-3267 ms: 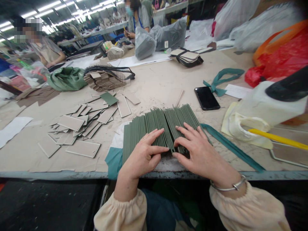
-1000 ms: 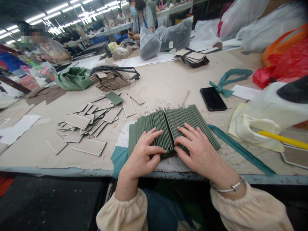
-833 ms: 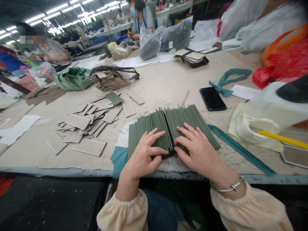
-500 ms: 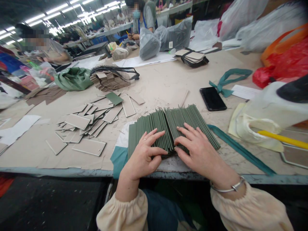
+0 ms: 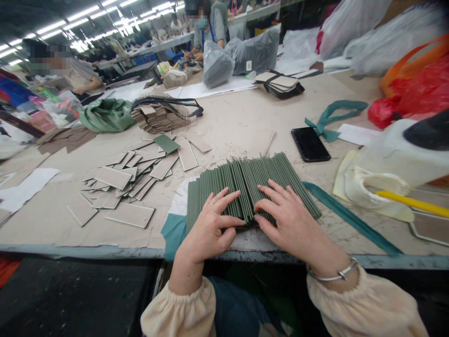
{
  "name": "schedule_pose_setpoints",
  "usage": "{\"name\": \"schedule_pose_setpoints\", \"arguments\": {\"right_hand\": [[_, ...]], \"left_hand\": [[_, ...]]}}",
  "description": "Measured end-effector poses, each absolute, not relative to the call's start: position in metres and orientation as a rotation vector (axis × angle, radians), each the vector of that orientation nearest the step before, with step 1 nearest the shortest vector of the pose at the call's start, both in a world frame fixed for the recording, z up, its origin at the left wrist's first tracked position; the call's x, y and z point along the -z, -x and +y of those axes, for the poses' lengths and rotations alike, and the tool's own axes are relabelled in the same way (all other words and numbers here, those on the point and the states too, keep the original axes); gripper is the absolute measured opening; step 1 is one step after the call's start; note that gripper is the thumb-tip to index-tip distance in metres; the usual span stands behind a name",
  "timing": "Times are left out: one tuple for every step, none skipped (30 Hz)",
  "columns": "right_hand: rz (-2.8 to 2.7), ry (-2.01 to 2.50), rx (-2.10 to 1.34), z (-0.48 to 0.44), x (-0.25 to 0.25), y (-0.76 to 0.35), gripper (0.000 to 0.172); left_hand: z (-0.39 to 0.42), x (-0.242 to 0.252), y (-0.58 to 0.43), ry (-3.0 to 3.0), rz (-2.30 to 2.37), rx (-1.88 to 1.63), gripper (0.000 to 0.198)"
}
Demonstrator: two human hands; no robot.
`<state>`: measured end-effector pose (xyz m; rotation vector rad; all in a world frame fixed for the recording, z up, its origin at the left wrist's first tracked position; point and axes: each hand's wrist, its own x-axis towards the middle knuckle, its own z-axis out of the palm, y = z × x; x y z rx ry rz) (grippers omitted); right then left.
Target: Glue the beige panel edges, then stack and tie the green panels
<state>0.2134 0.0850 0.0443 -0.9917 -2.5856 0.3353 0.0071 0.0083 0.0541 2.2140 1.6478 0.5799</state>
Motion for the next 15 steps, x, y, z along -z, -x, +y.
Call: {"name": "schedule_pose_setpoints", "arguments": {"right_hand": [[-2.584, 0.991, -0.337, 0.085, -0.044, -0.213, 0.011], [-2.583, 0.992, -0.339, 0.085, -0.045, -0.213, 0.012], [-2.585, 0.994, -0.342, 0.085, -0.045, -0.213, 0.012], [-2.588, 0.996, -0.346, 0.085, -0.045, -0.213, 0.012], [-2.590, 0.998, -0.351, 0.085, -0.046, -0.213, 0.013], [-2.592, 1.000, -0.355, 0.084, -0.047, -0.213, 0.013], [-2.593, 1.002, -0.359, 0.084, -0.048, -0.213, 0.014], [-2.594, 1.006, -0.363, 0.084, -0.048, -0.213, 0.015], [-2.592, 1.012, -0.362, 0.083, -0.049, -0.213, 0.016], [-2.588, 1.019, -0.360, 0.082, -0.049, -0.212, 0.016], [-2.579, 1.030, -0.353, 0.081, -0.048, -0.211, 0.017], [-2.565, 1.044, -0.343, 0.080, -0.047, -0.209, 0.018], [-2.544, 1.061, -0.330, 0.078, -0.046, -0.207, 0.020], [-2.517, 1.080, -0.317, 0.076, -0.045, -0.204, 0.020], [-2.487, 1.099, -0.307, 0.075, -0.043, -0.202, 0.021]], "left_hand": [[0.008, -0.054, -0.007, -2.214, 1.647, -0.581, 0.039], [0.008, -0.054, -0.008, -2.213, 1.647, -0.585, 0.039], [0.008, -0.053, -0.008, -2.210, 1.649, -0.589, 0.039], [0.008, -0.053, -0.008, -2.205, 1.652, -0.592, 0.039], [0.008, -0.053, -0.009, -2.201, 1.653, -0.591, 0.040], [0.008, -0.053, -0.009, -2.196, 1.652, -0.586, 0.041], [0.008, -0.053, -0.009, -2.193, 1.649, -0.577, 0.042], [0.008, -0.053, -0.010, -2.190, 1.644, -0.564, 0.042], [0.008, -0.053, -0.010, -2.187, 1.640, -0.552, 0.043], [0.009, -0.054, -0.010, -2.185, 1.638, -0.541, 0.043], [0.009, -0.054, -0.010, -2.183, 1.638, -0.532, 0.042], [0.009, -0.054, -0.010, -2.181, 1.640, -0.524, 0.042], [0.009, -0.054, -0.010, -2.181, 1.639, -0.517, 0.041], [0.009, -0.054, -0.011, -2.181, 1.639, -0.510, 0.040], [0.009, -0.054, -0.011, -2.181, 1.639, -0.503, 0.039]]}}
